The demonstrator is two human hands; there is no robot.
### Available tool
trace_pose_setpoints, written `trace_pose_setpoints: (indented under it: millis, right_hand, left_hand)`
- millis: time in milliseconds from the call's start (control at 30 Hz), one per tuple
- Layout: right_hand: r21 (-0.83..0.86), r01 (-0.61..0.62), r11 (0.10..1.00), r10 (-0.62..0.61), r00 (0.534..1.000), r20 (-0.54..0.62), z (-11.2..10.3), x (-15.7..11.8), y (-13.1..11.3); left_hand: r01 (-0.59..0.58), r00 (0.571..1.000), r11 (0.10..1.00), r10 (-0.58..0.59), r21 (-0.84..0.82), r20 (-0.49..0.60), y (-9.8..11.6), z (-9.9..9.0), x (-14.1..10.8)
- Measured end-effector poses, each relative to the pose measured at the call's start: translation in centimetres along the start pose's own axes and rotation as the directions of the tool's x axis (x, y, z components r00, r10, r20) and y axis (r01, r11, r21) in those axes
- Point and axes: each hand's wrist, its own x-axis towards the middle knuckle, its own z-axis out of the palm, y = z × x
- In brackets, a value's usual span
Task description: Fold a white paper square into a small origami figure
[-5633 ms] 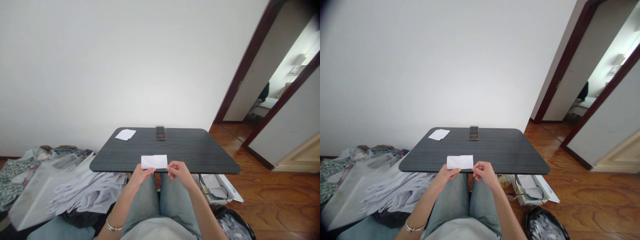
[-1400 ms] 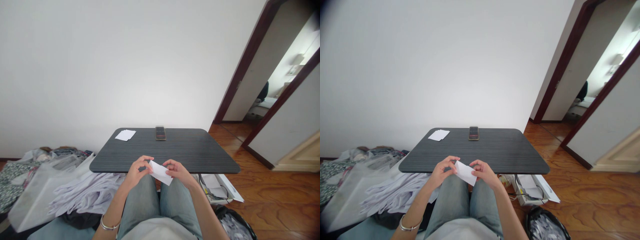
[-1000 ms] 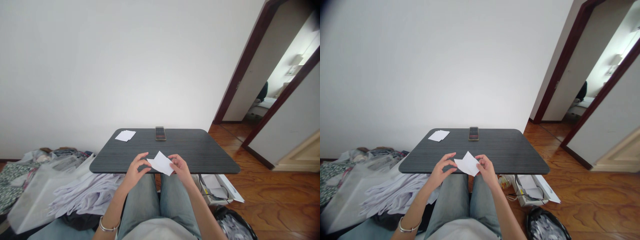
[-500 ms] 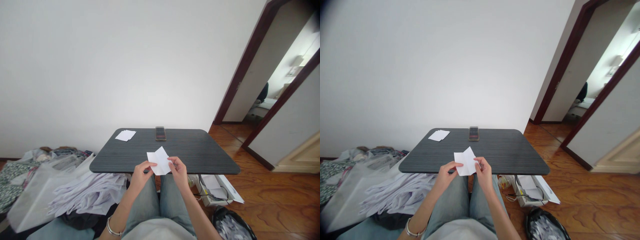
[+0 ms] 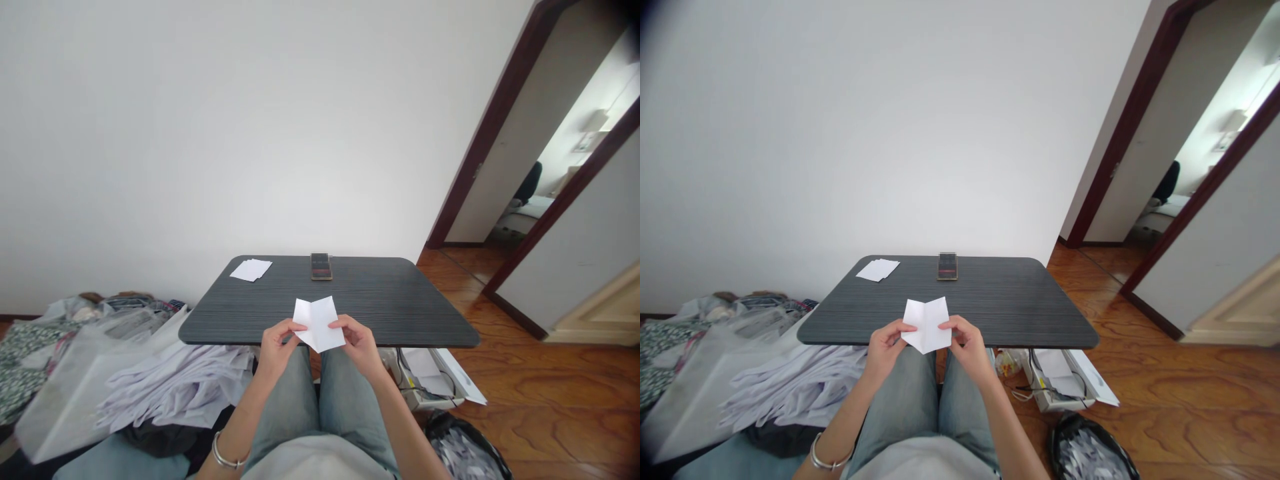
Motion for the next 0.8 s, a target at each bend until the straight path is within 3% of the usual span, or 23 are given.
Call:
trace_pose_setpoints:
  millis: [167, 533, 667, 800]
  right_hand:
    - [-0.077, 0.037, 0.996, -0.038, 0.999, -0.003, 0.0, 0.2, 0.1]
    - [-0.046, 0.121, 0.992, -0.129, 0.966, -0.224, 0.8, 0.0, 0.5]
    - [-0.021, 0.098, 0.995, -0.100, 0.970, -0.221, 1.0, -0.1, 0.0]
    - [0.066, 0.028, 0.997, -0.015, 0.982, -0.189, 1.2, -0.2, -0.3]
  left_hand:
    - [-0.042, 0.999, 0.999, 0.042, 0.021, -0.007, 0.2, 0.7, 0.1]
    - [-0.131, 0.991, 0.989, 0.131, 0.068, -0.004, 0.8, 0.6, -0.1]
    - [-0.107, 0.994, 0.992, 0.109, 0.067, -0.023, 1.4, 0.9, -0.1]
    - [-0.046, 0.999, 0.997, 0.044, -0.056, -0.028, 1.5, 1.8, -0.3]
